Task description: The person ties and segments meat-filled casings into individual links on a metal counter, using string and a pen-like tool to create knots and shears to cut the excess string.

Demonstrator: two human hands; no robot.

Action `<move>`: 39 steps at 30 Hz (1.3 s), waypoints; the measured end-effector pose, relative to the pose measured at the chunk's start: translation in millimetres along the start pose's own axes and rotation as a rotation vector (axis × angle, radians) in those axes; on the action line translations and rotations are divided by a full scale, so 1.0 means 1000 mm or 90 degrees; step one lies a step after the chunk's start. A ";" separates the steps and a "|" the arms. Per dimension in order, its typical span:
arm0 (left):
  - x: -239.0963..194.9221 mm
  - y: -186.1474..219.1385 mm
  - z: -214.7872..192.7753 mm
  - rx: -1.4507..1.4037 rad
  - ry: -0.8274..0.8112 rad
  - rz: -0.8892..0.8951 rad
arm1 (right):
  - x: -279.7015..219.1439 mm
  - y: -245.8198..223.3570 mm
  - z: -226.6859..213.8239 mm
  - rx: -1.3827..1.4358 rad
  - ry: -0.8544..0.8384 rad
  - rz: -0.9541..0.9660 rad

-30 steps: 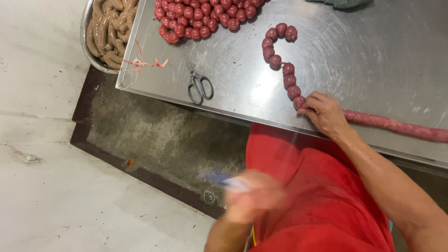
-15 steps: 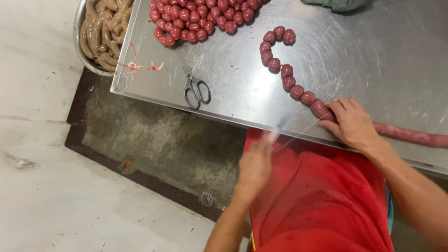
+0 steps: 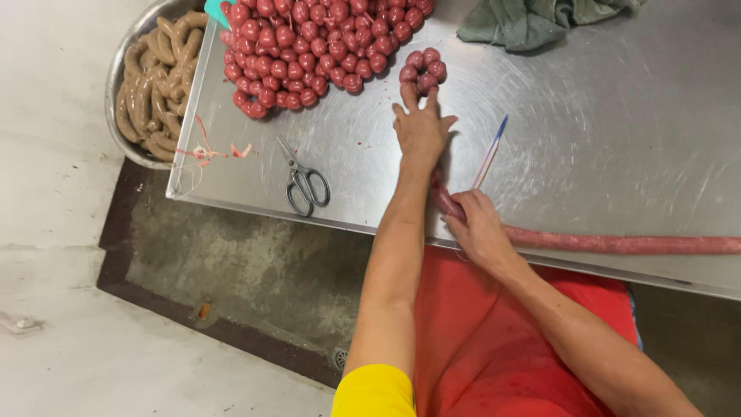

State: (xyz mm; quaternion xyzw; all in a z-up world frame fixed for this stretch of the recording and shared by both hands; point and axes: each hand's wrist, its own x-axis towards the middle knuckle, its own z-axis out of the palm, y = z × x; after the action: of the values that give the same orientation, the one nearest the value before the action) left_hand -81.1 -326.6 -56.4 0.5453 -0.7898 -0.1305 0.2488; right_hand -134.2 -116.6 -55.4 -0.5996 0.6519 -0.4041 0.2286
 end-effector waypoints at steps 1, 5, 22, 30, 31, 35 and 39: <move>0.000 0.008 -0.003 0.130 -0.007 0.021 | -0.002 0.008 0.000 -0.031 0.033 -0.097; -0.041 0.057 0.016 -0.027 -0.351 -0.003 | -0.004 0.051 -0.017 0.134 -0.028 -0.145; -0.176 -0.014 -0.033 -0.493 0.005 -0.100 | -0.001 -0.014 -0.028 0.315 -0.020 0.080; -0.113 -0.029 0.006 -1.079 0.158 -0.461 | 0.001 0.016 -0.005 0.125 0.030 0.129; -0.115 -0.031 0.002 -1.023 0.129 -0.456 | 0.002 0.019 -0.006 0.066 0.017 0.108; -0.111 -0.024 -0.052 -0.994 0.087 -0.355 | 0.004 0.024 -0.004 -0.099 0.037 -0.091; -0.135 0.008 -0.142 -0.898 -0.134 -0.190 | 0.006 0.034 -0.003 -0.081 0.030 -0.086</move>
State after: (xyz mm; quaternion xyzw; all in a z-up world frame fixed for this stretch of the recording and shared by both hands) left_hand 26.6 -189.0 32.5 0.3417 -0.4551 -0.6924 0.4435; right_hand -158.0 -123.6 -80.1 -0.6458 0.6394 -0.3903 0.1471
